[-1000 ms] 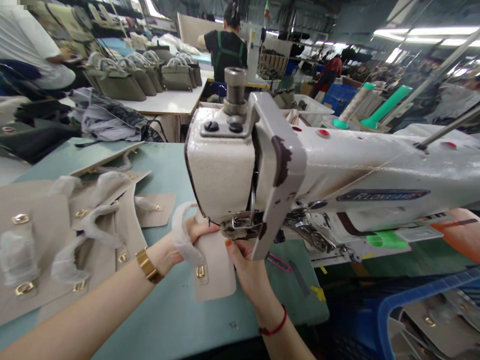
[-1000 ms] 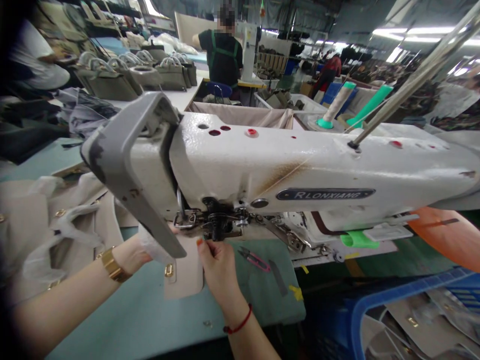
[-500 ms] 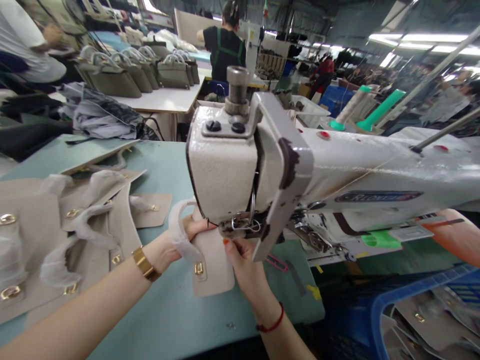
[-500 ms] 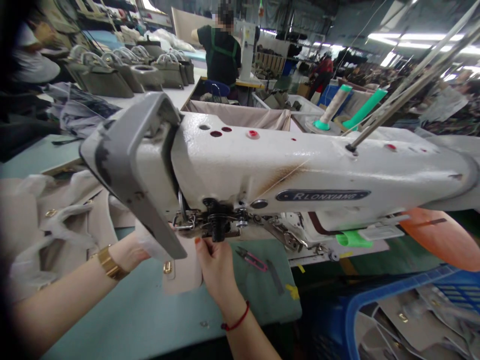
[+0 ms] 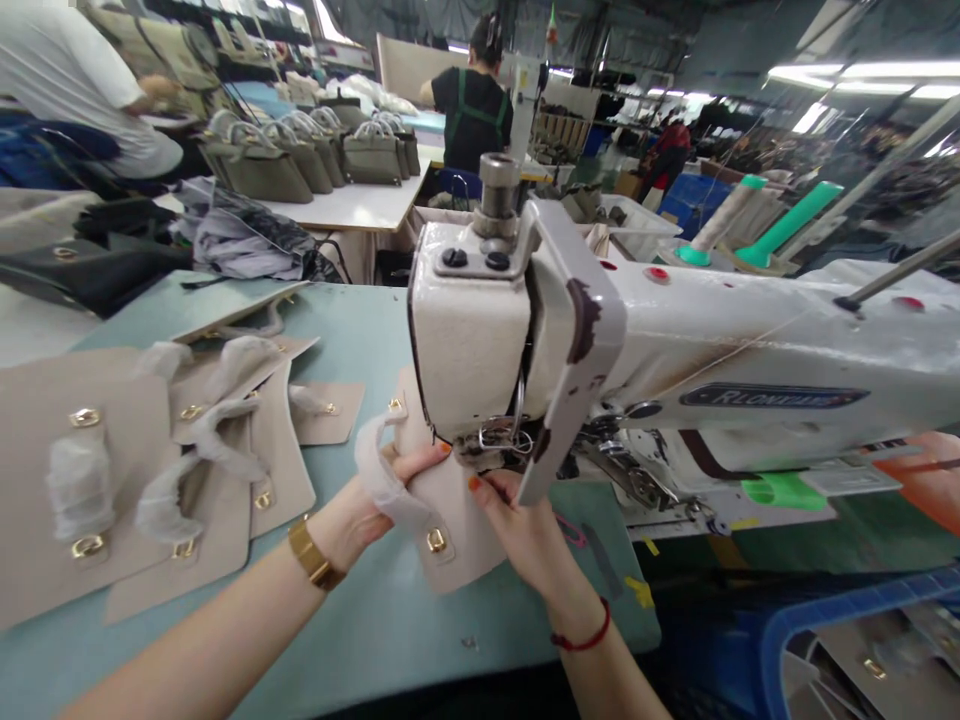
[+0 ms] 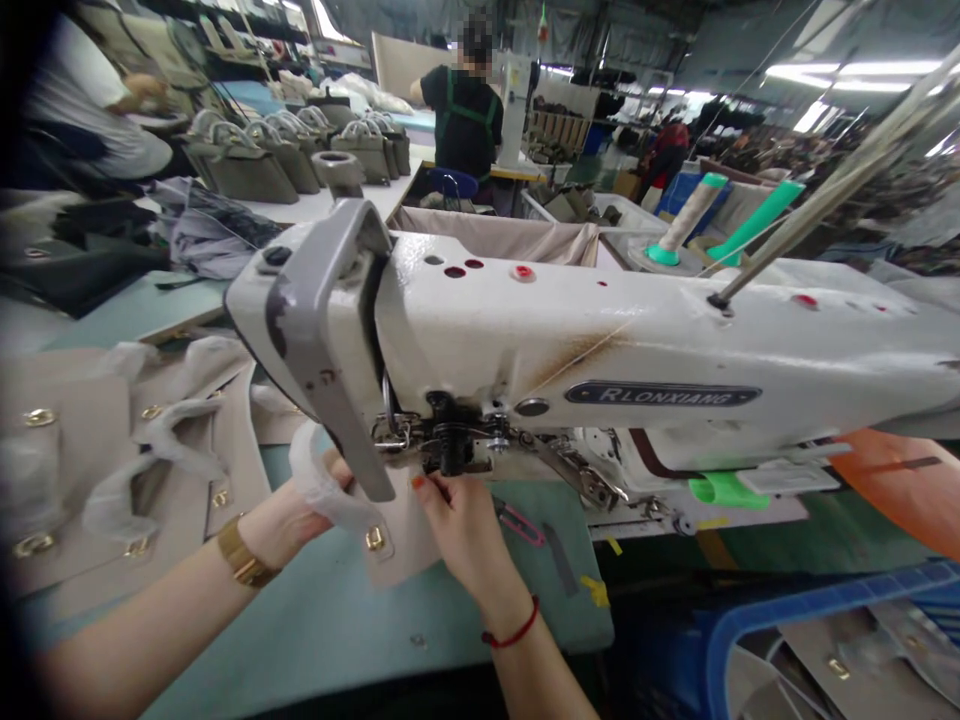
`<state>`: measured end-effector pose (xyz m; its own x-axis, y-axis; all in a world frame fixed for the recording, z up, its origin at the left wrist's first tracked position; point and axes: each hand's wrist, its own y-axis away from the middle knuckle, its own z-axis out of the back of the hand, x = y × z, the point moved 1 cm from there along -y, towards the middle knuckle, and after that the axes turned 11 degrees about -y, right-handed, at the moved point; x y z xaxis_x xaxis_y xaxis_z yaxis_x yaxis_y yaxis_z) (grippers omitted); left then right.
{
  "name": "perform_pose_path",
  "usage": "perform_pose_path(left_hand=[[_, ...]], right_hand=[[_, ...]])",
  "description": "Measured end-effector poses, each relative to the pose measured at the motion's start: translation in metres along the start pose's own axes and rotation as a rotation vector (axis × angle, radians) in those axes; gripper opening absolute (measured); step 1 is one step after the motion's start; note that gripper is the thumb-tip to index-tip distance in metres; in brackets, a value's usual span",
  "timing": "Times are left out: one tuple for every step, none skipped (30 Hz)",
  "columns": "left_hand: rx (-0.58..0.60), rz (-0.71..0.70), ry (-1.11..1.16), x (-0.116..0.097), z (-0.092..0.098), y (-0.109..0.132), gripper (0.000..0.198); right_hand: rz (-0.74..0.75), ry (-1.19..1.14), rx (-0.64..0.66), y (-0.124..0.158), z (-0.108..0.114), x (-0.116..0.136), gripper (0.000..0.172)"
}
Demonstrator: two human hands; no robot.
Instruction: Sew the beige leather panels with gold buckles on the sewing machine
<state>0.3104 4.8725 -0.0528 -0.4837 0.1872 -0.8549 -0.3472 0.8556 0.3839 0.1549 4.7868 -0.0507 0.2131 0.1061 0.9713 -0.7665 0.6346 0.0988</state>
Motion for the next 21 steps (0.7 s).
perform_pose_path(left_hand=[[-0.056,-0.006,0.043,0.004,-0.003,0.004,0.043],[-0.111,-0.004,0.088,0.009,-0.007,0.008,0.044],[-0.160,0.001,0.125,0.013,-0.011,0.011,0.044],[-0.200,0.008,0.152,0.016,-0.015,0.014,0.044],[-0.230,0.008,0.171,0.019,-0.018,0.016,0.044],[-0.251,0.004,0.186,0.022,-0.022,0.017,0.044],[-0.266,-0.004,0.202,0.024,-0.024,0.018,0.045],[-0.271,-0.018,0.216,0.025,-0.026,0.018,0.045],[-0.274,-0.034,0.225,0.026,-0.028,0.018,0.046],[-0.272,-0.045,0.231,0.028,-0.029,0.017,0.047],[-0.270,-0.054,0.232,0.029,-0.029,0.017,0.047],[-0.266,-0.057,0.231,0.030,-0.030,0.016,0.047],[-0.263,-0.055,0.230,0.031,-0.030,0.016,0.047],[-0.266,-0.051,0.232,0.032,-0.030,0.015,0.047],[-0.272,-0.050,0.235,0.033,-0.030,0.015,0.047],[-0.279,-0.050,0.236,0.034,-0.030,0.015,0.046],[-0.287,-0.057,0.233,0.034,-0.030,0.016,0.045],[-0.291,-0.066,0.226,0.034,-0.030,0.016,0.045],[-0.288,-0.076,0.217,0.034,-0.030,0.017,0.044],[-0.280,-0.082,0.210,0.034,-0.031,0.018,0.043],[-0.269,-0.082,0.205,0.034,-0.032,0.019,0.042]], right_hand=[[0.000,0.022,0.009,-0.001,0.006,0.003,0.041],[0.001,0.039,0.018,-0.001,0.011,0.005,0.040],[0.004,0.052,0.027,-0.002,0.015,0.008,0.039],[0.010,0.065,0.036,-0.002,0.019,0.011,0.038],[0.019,0.080,0.042,-0.003,0.022,0.014,0.038],[0.025,0.099,0.047,-0.003,0.025,0.017,0.037],[0.026,0.122,0.053,-0.004,0.027,0.019,0.037],[0.024,0.145,0.057,-0.004,0.028,0.021,0.036],[0.021,0.165,0.062,-0.005,0.029,0.022,0.035],[0.020,0.179,0.065,-0.005,0.029,0.023,0.035],[0.022,0.187,0.066,-0.006,0.029,0.023,0.034],[0.029,0.193,0.063,-0.006,0.029,0.023,0.034],[0.037,0.200,0.058,-0.007,0.029,0.023,0.034],[0.045,0.208,0.053,-0.007,0.029,0.023,0.035],[0.049,0.219,0.049,-0.007,0.029,0.022,0.035],[0.053,0.232,0.045,-0.007,0.029,0.022,0.036],[0.057,0.244,0.043,-0.007,0.030,0.022,0.036],[0.062,0.253,0.042,-0.006,0.030,0.023,0.036],[0.069,0.258,0.043,-0.006,0.030,0.023,0.036],[0.074,0.261,0.049,-0.006,0.031,0.024,0.036],[0.079,0.262,0.058,-0.005,0.032,0.025,0.035]])
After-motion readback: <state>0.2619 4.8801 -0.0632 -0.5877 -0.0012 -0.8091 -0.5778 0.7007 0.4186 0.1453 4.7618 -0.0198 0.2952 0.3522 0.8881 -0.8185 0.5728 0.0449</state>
